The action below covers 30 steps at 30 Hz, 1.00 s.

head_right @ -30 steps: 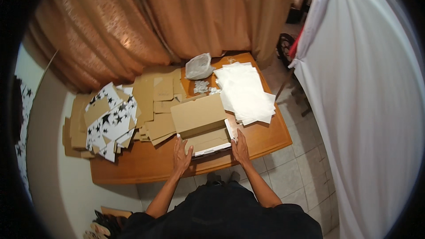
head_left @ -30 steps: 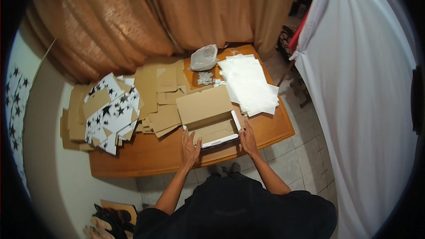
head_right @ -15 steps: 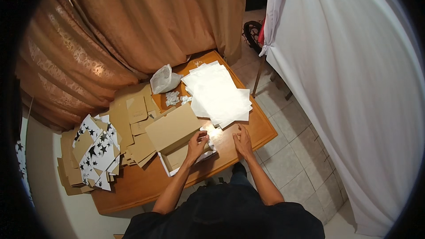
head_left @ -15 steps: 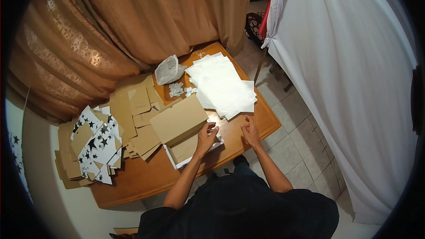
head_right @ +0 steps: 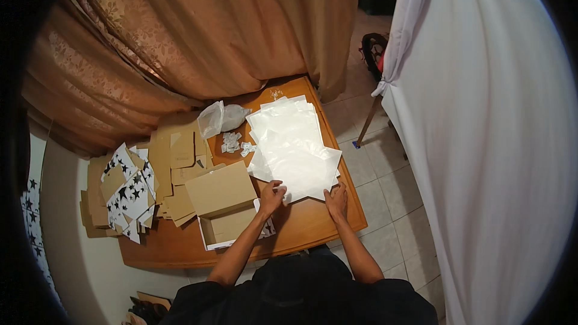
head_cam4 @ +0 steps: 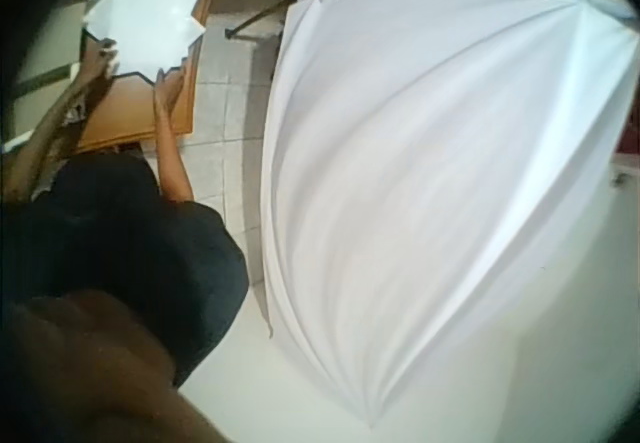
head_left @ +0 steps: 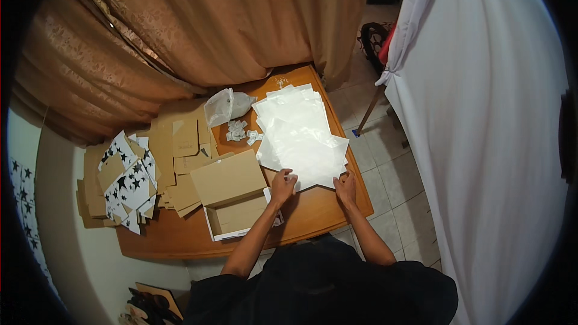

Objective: The recorder folds and assembles cardboard sheets into shoe boxes and adds tissue paper.

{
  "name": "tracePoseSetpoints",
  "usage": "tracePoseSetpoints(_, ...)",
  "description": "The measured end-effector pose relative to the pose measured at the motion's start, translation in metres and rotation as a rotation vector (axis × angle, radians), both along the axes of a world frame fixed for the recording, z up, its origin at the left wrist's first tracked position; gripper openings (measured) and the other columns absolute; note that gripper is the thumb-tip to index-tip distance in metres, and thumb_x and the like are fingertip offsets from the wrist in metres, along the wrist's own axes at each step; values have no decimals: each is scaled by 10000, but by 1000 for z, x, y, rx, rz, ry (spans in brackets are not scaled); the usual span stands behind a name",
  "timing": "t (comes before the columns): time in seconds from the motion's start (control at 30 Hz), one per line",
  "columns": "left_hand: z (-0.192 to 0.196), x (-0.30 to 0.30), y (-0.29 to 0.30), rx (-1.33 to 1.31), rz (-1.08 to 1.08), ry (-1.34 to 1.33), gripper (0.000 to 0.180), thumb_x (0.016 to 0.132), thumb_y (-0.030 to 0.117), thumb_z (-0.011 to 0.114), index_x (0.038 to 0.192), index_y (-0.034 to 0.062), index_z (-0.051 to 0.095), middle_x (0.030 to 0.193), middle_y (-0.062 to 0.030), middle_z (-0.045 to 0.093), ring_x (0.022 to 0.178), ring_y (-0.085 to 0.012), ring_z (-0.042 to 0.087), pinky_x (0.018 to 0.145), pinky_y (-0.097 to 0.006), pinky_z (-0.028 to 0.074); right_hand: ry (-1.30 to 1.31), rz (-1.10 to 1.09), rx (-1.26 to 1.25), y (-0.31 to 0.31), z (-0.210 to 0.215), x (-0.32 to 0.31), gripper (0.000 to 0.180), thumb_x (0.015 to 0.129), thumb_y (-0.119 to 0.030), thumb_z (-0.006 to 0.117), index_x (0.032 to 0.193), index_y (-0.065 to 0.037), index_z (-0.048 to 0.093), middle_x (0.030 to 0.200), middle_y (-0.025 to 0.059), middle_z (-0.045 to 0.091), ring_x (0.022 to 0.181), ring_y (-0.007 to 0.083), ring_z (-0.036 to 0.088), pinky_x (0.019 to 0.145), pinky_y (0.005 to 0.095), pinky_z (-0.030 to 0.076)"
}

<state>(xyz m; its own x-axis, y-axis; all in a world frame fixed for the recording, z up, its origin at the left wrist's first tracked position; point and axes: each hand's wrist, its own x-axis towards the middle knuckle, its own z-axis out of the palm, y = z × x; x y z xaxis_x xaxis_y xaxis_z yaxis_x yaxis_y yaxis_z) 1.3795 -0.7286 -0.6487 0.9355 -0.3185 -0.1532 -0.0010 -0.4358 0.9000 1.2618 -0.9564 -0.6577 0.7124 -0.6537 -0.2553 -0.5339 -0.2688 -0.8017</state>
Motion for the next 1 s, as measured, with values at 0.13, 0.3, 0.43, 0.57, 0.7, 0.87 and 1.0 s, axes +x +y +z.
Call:
tracePoseSetpoints(0.13,15,39,-3,150,102,-170,370,886,235,726,1169,1,677,1108,-214,688,935,-296,707,825,-386,559,126,17,107,-7,21,15,757,872,-206,762,1468,2,344,1093,152,608,1076,308,589,954,446,470)
tracePoseSetpoints(0.3,37,60,-16,182,38,-162,415,856,229,756,1198,15,662,1165,-208,664,1044,-332,672,908,-420,536,47,-73,121,-20,20,31,703,846,-120,781,1431,13,414,922,98,634,891,256,644,854,402,522)
tracePoseSetpoints(0.43,85,44,-37,350,-377,-395,825,699,295,901,1410,143,513,1341,-155,575,1284,-347,519,1067,-457,427,-157,-126,326,-35,57,57,455,871,-35,738,1284,37,560,848,42,643,794,153,629,774,281,515)
tracePoseSetpoints(0.57,114,27,-67,341,-444,-543,900,673,291,909,1450,117,491,1323,-160,597,1268,-344,544,1053,-458,442,-437,-81,582,-44,84,91,309,905,36,683,1202,36,597,864,7,655,772,81,593,727,212,484)
tracePoseSetpoints(0.7,97,32,-83,82,-282,-486,658,814,201,797,1401,59,535,1258,-176,644,1179,-337,603,994,-440,463,-496,-26,649,-33,140,121,337,910,21,701,1224,45,583,863,17,633,773,68,570,738,208,473)
tracePoseSetpoints(0.87,121,49,-94,-170,36,-115,237,913,82,633,1109,-44,678,908,-170,717,809,-240,692,736,-323,531,-663,23,804,-15,198,134,305,968,-106,693,1211,32,573,901,49,650,814,109,626,766,247,532)
tracePoseSetpoints(1.0,145,74,-69,-472,246,-41,294,1002,267,666,941,-19,700,821,-2,671,718,-65,559,606,-246,435,-600,100,635,-17,168,122,310,1020,-221,622,1245,-18,555,930,65,656,808,142,652,775,280,566)
